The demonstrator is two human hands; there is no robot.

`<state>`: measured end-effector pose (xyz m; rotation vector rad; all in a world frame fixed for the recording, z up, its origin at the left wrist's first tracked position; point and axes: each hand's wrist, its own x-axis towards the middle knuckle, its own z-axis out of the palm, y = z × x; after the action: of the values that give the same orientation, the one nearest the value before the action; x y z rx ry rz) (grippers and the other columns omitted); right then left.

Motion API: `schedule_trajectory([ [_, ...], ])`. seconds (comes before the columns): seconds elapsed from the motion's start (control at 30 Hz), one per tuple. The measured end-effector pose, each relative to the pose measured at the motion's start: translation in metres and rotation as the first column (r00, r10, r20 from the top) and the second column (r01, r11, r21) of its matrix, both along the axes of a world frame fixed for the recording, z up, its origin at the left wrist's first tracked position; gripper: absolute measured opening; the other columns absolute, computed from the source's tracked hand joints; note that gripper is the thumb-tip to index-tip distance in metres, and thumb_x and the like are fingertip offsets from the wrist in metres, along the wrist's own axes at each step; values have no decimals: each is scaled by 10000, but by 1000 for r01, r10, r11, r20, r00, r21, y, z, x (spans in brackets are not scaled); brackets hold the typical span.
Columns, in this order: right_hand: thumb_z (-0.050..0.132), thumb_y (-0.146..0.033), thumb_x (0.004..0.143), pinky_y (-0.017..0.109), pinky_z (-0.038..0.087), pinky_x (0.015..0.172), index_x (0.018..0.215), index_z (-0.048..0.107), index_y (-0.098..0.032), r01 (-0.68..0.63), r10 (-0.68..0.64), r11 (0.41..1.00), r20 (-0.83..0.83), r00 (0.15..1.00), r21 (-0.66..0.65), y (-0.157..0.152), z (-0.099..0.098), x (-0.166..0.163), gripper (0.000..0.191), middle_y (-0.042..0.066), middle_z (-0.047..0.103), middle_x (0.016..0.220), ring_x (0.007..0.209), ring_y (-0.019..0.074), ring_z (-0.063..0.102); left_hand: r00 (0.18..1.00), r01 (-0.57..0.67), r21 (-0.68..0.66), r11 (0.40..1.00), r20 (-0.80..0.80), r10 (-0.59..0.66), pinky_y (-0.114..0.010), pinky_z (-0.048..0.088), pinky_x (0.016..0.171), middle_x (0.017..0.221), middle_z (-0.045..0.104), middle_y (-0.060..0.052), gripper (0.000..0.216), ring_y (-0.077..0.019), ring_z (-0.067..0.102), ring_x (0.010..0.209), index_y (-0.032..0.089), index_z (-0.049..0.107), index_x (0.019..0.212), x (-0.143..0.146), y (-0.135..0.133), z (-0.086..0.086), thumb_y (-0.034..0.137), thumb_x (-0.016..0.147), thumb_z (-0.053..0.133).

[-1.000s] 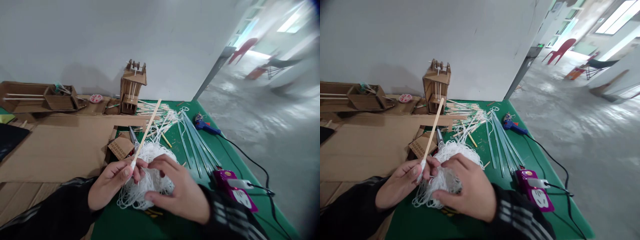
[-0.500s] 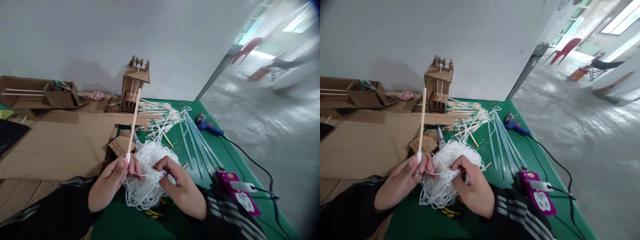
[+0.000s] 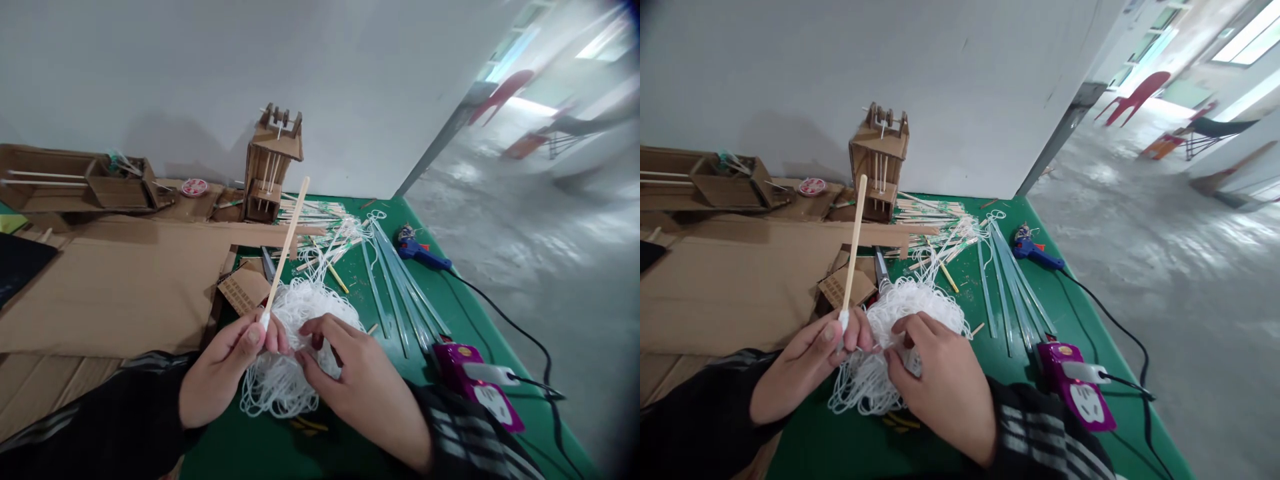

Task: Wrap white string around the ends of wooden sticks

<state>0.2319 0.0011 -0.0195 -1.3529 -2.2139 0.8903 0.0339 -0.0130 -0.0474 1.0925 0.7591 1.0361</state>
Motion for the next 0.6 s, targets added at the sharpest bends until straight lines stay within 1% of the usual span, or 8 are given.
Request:
schedule_trajectory([
  [0.07, 582, -178, 835, 284, 417, 651, 947, 577, -215, -20, 21, 997, 12, 1000, -79, 3, -4, 1, 118, 2, 633, 864, 737, 160, 567, 1000, -10, -11, 1000, 14, 10, -318, 402, 828, 862, 511, -43, 350, -189, 487, 861, 187, 537, 816, -1, 0, -2, 440, 993, 373],
  [0.17, 562, -154, 828, 256, 389, 604, 894, 566, -209, -32, 31, 992, -13, 999, -125, 4, -6, 3, 87, -14, 615, 809, 681, 135, 531, 999, -25, -27, 999, 37, 26, -326, 408, 836, 854, 517, -42, 343, -190, 498, 860, 184, 542, 813, -1, 0, -4, 435, 990, 388],
  [0.3, 518, -107, 814, 227, 341, 532, 830, 527, -202, -59, 40, 973, -89, 995, -225, 6, -5, 6, 96, -54, 498, 661, 572, 100, 431, 993, -52, -81, 995, 103, 60, -314, 444, 818, 849, 525, -38, 345, -173, 507, 831, 176, 550, 802, 2, 1, -3, 430, 987, 405],
  [0.4, 520, -103, 793, 221, 319, 505, 816, 496, -205, -60, 29, 955, -110, 993, -291, 9, -5, 9, 107, -67, 449, 635, 550, 94, 386, 982, -56, -116, 992, 173, 75, -307, 478, 813, 835, 521, -28, 334, -157, 505, 805, 176, 554, 794, 4, 2, -1, 415, 985, 421],
  [0.5, 518, -109, 790, 224, 324, 507, 814, 476, -209, -62, 32, 949, -101, 994, -310, 10, -7, 12, 111, -63, 459, 646, 556, 96, 390, 975, -63, -110, 992, 204, 84, -286, 491, 796, 802, 514, -19, 329, -149, 502, 787, 177, 553, 779, 6, 3, 0, 400, 986, 429],
  [0.6, 510, -93, 783, 227, 329, 506, 866, 477, -213, -44, 22, 962, -85, 996, -271, 5, -4, 14, 149, -54, 498, 675, 554, 100, 410, 975, -69, -91, 993, 203, 86, -291, 484, 803, 790, 507, -17, 331, -152, 495, 786, 179, 551, 775, 7, 3, 0, 400, 987, 427],
])
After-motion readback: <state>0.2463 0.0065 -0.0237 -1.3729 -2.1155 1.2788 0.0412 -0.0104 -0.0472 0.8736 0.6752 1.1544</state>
